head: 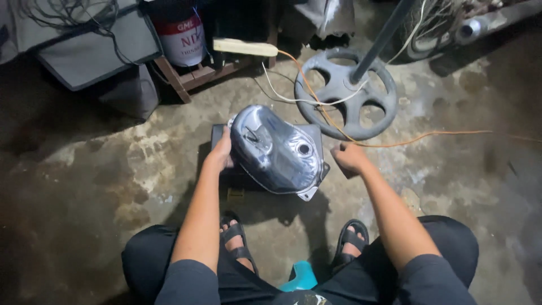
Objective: A person manually sands the exterior surface of a motorcycle fuel tank using a piece of sandpaper.
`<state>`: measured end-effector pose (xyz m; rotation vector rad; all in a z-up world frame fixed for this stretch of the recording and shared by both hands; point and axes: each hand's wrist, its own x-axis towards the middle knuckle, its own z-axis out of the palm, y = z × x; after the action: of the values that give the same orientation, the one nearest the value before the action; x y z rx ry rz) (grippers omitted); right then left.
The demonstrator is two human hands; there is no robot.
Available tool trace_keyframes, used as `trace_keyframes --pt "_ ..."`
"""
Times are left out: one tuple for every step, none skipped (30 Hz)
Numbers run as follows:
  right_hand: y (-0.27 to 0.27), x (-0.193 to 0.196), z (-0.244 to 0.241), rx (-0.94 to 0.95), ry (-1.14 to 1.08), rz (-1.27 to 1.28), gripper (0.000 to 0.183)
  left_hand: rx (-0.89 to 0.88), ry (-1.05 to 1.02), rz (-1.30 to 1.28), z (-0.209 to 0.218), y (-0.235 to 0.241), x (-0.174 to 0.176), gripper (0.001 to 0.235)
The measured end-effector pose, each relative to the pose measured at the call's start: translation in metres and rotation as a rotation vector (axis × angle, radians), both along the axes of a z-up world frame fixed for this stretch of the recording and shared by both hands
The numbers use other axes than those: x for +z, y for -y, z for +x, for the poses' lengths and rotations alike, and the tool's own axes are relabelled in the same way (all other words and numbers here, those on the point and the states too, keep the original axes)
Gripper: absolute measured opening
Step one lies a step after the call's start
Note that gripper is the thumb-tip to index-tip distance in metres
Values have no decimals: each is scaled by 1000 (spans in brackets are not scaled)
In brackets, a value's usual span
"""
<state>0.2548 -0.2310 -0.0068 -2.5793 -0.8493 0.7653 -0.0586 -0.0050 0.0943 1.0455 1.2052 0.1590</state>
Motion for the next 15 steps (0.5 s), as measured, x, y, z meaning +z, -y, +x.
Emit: trace_keyframes --pt "3 11 -9 7 2 -1 44 7 2 -1 -5 -11 -24 92" --pt "6 22 -17 -66 -77 -32 47 -48 -113 34 -11 -22 -48 95" --pt "6 32 -26 -136 -157 -61 51 -101 -228 72 -17 -35 -71 99" --pt "8 33 -28 -127 -156 -60 51 -92 -227 73 -19 -22 -44 99" --pt "10 35 -29 -138 -172 -137 62 -133 -245 163 -19 -8 -17 97" --pt "13 36 -30 -149 -188 -213 75 -174 -264 254 -19 5 10 94" --pt "14 32 -35 -138 -187 -215 75 -163 -265 252 -19 0 -10 94" --pt "14 27 -40 -146 -309 -195 75 -186 -235 294 -20 -6 -31 95" --pt "17 21 -46 -155 -433 -180 75 -210 -208 333 -22 -10 -53 96" --pt "12 -13 -37 -144 -433 -186 75 -199 -210 328 -24 -1 -50 96" --pt "6 -46 -26 -130 -459 -162 67 -214 -205 352 -24 7 -46 98" --pt "1 -79 -15 -116 -484 -139 59 -229 -200 375 -23 14 -41 101" --pt "2 -71 -16 -112 -485 -139 59 -225 -202 376 -26 24 -37 101" --pt "3 -63 -18 -98 -479 -107 50 -211 -191 399 -29 33 -34 100" --pt "1 -54 -18 -83 -471 -73 42 -195 -179 426 -30 40 -30 99"
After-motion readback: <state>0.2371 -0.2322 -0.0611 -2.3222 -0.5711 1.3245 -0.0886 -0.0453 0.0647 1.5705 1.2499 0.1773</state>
